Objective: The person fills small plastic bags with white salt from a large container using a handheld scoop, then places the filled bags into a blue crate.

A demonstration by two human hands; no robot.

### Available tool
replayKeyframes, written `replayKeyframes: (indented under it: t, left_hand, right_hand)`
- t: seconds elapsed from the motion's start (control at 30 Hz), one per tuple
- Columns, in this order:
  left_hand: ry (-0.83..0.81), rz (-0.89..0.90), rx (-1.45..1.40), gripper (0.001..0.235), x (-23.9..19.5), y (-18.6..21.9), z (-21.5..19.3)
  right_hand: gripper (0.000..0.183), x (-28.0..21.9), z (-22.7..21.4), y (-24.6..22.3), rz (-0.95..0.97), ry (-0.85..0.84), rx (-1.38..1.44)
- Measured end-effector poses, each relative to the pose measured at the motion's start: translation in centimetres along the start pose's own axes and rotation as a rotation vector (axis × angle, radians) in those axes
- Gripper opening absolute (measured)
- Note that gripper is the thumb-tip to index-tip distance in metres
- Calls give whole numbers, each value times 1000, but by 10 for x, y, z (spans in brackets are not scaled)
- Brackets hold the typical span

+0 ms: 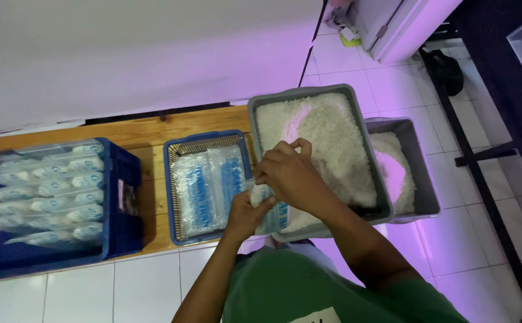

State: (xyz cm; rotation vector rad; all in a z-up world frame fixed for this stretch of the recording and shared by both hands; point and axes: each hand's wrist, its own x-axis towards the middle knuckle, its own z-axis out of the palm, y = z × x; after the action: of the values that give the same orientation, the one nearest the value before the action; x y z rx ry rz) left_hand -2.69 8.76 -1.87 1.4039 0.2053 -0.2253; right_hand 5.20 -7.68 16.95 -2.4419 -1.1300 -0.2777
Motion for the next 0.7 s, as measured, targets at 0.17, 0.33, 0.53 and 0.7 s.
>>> replayKeyframes:
  t: [0.17,0.33,0.53,0.7]
  left_hand:
    - [8,12,23,16,-28,27,-61]
    - [7,43,41,19,-46,26,-121]
    - [-31,18,-3,17,-70,55,-164]
    - [-57,-14,19,26,-79,61,-189]
  right_hand:
    - [13,27,20,-40,43,-24,-41]
    - [11,44,79,-69,64,25,-55]
    - [10,57,104,-108,145,42,-1]
    - [12,60,104,-112,199,-48,11]
